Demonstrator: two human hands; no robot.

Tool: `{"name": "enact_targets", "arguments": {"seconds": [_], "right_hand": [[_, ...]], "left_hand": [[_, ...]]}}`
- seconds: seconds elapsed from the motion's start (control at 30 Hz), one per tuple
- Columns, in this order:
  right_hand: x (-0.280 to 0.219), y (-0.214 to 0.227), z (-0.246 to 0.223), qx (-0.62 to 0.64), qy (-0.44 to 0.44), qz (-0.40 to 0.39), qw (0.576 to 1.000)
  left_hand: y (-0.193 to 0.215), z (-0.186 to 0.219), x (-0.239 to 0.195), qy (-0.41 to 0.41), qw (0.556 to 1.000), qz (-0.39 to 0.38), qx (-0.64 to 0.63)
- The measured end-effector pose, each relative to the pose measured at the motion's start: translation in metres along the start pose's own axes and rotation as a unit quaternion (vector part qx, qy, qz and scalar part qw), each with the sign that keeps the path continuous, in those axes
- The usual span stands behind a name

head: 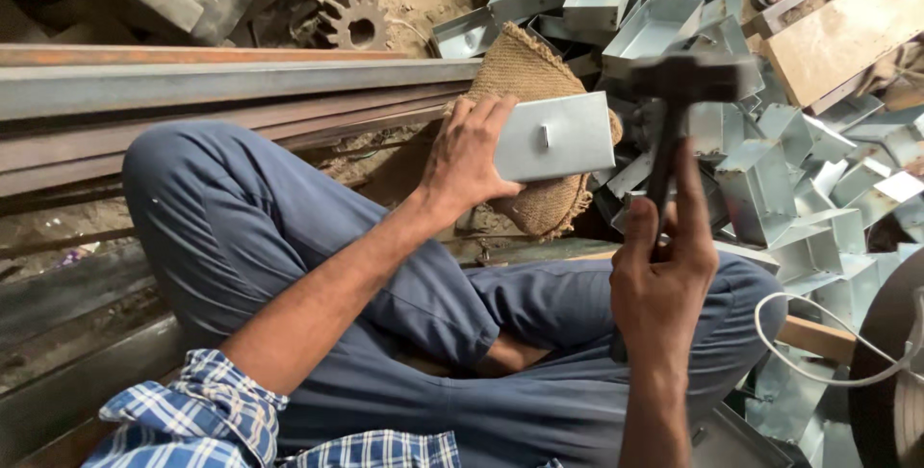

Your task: The person uses a hammer to shape and flatten several small metal boxes, striking different sides and the lids while holding them against a burlap-covered surface.

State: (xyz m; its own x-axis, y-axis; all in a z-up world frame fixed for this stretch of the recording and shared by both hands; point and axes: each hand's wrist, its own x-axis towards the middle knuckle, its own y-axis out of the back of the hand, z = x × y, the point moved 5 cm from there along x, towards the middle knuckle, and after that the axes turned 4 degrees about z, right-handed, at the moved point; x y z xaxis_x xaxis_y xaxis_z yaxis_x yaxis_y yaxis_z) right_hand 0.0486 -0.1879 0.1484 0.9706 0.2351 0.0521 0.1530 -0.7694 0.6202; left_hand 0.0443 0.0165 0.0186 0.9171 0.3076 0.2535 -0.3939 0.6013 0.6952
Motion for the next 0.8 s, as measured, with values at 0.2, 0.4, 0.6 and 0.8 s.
{"name": "enact_targets", "arguments": {"seconds": [0.2, 0.4, 0.6, 0.8], "right_hand": [[-0.020, -0.034, -0.025, -0.079, 0.283, 0.072, 0.953], [-0.012, -0.005, -0.011, -0.003, 0.067, -0.004, 0.998], [-0.026, -0.026, 0.008, 0.007, 0.115, 0.068, 0.991], [-0.022, -0.007, 0.009, -0.001, -0.020, -0.044, 0.999]], "left_hand": [[0.005, 0.004, 0.000, -0.022, 1.000, 0.012, 0.017], [-0.010, -0.003, 0.005, 0.025, 0.999, -0.029, 0.018], [-0.011, -0.002, 0.004, 0.003, 0.999, -0.018, 0.031], [-0.005, 0.001, -0.001, 0.025, 0.999, -0.025, 0.014]]}}
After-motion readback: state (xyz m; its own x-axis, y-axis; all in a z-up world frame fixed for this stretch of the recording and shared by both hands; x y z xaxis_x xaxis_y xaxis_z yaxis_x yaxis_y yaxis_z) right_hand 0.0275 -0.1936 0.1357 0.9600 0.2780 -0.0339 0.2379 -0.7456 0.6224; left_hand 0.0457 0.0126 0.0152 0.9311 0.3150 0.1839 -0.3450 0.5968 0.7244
